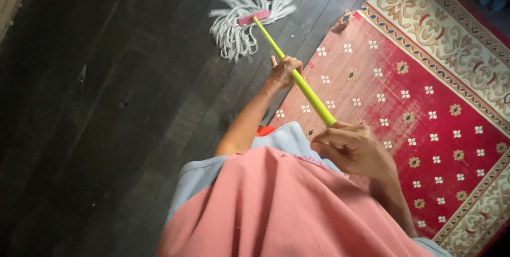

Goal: Mopping a dark wooden floor with a yellow-handled string mop.

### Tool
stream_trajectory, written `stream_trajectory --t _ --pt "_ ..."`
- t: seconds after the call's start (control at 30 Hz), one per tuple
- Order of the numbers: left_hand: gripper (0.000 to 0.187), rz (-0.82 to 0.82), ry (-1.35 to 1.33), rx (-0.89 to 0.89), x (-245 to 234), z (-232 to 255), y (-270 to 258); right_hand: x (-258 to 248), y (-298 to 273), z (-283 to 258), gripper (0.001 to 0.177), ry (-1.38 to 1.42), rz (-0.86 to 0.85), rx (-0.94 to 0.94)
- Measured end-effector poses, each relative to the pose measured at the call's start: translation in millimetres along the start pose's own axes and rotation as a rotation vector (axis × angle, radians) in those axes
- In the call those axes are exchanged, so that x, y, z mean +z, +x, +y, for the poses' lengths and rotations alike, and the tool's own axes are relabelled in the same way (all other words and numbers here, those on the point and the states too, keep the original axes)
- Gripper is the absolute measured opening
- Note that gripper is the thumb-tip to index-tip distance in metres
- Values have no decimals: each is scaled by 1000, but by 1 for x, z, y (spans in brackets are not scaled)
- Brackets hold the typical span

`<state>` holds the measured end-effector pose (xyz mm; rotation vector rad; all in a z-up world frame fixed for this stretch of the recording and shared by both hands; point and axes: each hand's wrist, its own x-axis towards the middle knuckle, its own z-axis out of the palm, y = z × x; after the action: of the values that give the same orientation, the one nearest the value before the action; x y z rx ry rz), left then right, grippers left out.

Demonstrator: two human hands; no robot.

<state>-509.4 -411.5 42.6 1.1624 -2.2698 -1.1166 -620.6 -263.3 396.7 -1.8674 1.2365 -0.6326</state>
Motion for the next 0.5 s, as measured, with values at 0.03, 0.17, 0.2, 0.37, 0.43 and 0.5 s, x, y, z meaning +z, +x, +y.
stream_trajectory --t 0.03,0.17,0.2,0.37,0.43,0.5 --pt "10 -2 4 0 -2 -3 -3 -2 1 2 5 3 3 -2" --pt "9 -27 67 -80 -16 -14 -35 -19 10 2 5 210 -15 -55" --pt "9 -50 107 -133 -21 -17 -47 -27 14 1 5 293 -14 -92" --pt "28 69 238 -167 -38 -65 -175 -1 31 31 11 297 -169 12" --pt "37 162 227 -171 -47 -85 -216 28 43 42 14 277 -174 14" --pt "13 -132 262 -570 -75 -87 -238 59 57 52 18 322 -173 106"
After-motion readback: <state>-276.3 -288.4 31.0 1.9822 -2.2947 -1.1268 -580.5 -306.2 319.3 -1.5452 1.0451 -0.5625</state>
